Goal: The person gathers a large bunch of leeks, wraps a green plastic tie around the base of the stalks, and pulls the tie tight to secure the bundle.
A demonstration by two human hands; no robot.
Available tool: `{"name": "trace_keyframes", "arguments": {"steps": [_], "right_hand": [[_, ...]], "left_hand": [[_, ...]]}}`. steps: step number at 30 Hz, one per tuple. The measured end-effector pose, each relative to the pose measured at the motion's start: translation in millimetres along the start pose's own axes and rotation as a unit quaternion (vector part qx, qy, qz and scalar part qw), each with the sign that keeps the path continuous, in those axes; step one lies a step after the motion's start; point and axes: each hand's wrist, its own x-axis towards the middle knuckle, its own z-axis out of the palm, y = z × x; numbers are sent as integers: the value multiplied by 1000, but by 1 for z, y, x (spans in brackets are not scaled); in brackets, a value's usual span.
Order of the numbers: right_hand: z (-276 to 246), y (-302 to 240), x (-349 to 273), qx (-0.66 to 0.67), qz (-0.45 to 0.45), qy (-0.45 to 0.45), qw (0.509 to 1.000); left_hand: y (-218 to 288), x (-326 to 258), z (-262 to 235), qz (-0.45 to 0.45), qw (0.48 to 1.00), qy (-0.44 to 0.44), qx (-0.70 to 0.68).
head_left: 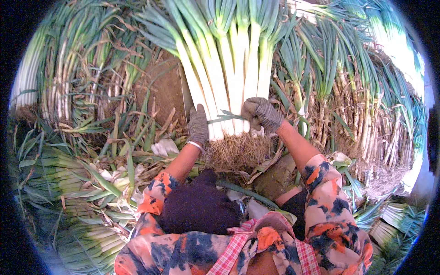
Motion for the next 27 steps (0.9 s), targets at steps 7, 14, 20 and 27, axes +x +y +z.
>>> {"name": "trace_keyframes", "arguments": {"steps": [7, 14, 20, 27], "right_hand": [[-7, 5, 4, -35, -30, 6, 999], [-10, 4, 5, -61, 15, -17, 998], [-6, -10, 4, -12, 57, -21, 998], [-10, 1, 9, -176, -86, -88, 977]], "left_hand": [[167, -55, -9, 491, 701, -105, 506], [121, -11, -15, 376, 729, -360, 445], [122, -25, 6, 74, 922, -368, -96], [100, -4, -19, 410, 819, -361, 174]]}}
